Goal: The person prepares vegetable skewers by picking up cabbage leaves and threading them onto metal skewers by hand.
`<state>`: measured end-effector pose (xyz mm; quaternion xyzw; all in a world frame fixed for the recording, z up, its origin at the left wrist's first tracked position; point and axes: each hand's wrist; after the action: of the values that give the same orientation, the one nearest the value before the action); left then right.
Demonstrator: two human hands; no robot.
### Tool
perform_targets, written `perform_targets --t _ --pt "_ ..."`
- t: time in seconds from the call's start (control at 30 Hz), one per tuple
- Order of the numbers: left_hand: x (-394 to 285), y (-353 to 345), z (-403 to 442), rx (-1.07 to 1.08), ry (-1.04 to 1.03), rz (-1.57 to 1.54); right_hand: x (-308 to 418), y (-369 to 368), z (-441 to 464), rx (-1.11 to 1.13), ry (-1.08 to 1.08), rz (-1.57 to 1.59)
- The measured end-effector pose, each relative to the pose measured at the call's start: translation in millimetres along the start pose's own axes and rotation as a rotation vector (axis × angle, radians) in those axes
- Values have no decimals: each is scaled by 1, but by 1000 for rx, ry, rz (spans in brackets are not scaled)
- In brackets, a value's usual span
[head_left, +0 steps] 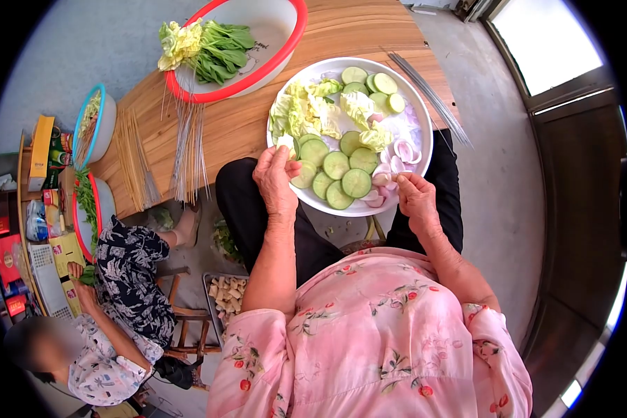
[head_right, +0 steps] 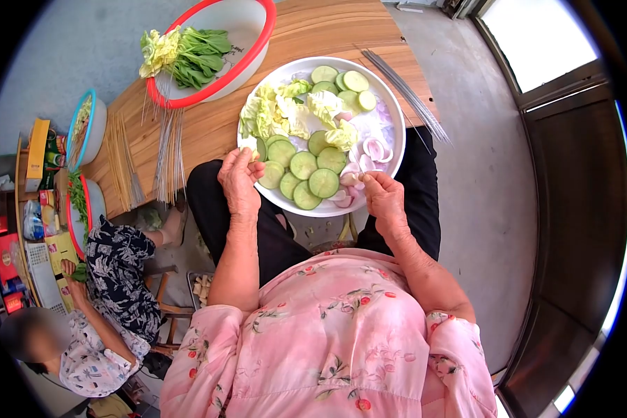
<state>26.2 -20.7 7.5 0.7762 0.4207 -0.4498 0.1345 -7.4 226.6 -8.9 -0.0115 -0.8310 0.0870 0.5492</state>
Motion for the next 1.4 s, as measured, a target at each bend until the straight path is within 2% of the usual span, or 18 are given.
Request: perform_targets --t 0.2,0.27,0.37,0.4,0.47,0.6,0.8,0.87,1.1,1.4 --pt "4 -4 4 21 -3 -105 8 0 -5 101 -17 47" --pt "5 -8 3 94 -240 -58 12 -1 -7 154 -17 86" --pt "3 -10 1 105 -277 29 15 -2 -10 209 -12 111" --pt "2 -11 0 105 -278 29 15 -3 -11 210 -11 111" --pt "1 -13 -2 125 -146 -131 14 -4 -13 211 -8 96" --pt "2 -14 -3 162 -137 -189 10 -7 -16 216 39 -6" --pt "22 -21 8 19 -272 -93 -3 -17 -22 209 242 -153" --pt "24 -26 8 -19 -201 -150 -7 -18 -22 223 413 -306" --pt "23 -26 4 -28 -60 -90 3 -28 -30 201 526 -528" --pt "27 -26 4 -11 -79 -126 -2 -28 -23 115 807 -667"
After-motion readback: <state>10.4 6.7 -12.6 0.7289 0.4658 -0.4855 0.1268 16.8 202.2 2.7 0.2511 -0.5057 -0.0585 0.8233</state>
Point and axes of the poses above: each hand's wrist, its own z-axis towards the middle knuckle, its own y-axis out of the back of the hand, x = y × z, and after that the axes turned 12 degrees about y, right-handed
